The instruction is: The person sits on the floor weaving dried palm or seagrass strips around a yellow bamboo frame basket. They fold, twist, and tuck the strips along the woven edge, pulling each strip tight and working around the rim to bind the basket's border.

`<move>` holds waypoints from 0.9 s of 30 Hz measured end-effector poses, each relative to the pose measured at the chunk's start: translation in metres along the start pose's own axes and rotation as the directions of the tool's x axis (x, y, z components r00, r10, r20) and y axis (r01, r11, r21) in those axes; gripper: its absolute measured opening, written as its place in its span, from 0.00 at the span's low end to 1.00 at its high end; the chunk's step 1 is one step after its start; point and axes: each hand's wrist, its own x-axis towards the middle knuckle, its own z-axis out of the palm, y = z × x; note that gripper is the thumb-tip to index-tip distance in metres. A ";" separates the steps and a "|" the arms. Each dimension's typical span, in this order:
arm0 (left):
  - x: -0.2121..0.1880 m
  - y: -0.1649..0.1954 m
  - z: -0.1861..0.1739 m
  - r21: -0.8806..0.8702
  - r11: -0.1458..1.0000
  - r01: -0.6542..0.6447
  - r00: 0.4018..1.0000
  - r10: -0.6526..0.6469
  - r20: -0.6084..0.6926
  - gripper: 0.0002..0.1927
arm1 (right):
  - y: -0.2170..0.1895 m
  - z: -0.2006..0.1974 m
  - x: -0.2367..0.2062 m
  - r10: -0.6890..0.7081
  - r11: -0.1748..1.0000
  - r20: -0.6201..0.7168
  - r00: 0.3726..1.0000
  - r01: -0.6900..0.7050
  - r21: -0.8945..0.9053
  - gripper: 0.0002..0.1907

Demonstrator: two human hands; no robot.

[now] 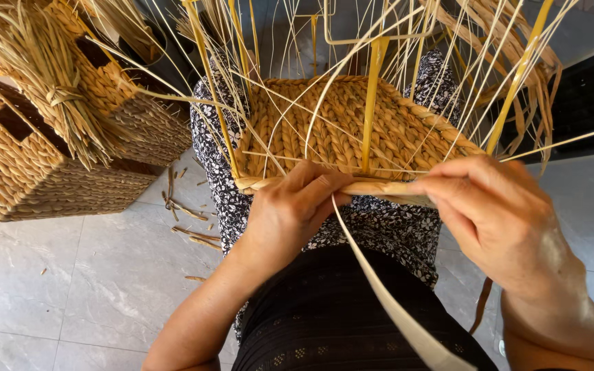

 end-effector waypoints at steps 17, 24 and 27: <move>-0.018 -0.018 0.016 -0.047 0.987 -0.155 0.983 0.149 -0.111 0.15 | 0.010 0.050 0.003 0.078 0.994 0.064 0.995 -0.073 -0.087 0.14; -0.016 -0.021 0.015 -0.019 0.982 -0.186 0.980 0.184 -0.079 0.15 | 0.055 0.056 0.013 0.382 0.923 -0.180 0.906 -0.364 0.128 0.08; -0.015 -0.022 0.014 -0.023 0.977 -0.212 0.975 0.210 -0.071 0.15 | 0.067 0.055 0.004 0.460 0.888 -0.248 0.853 -0.450 0.099 0.08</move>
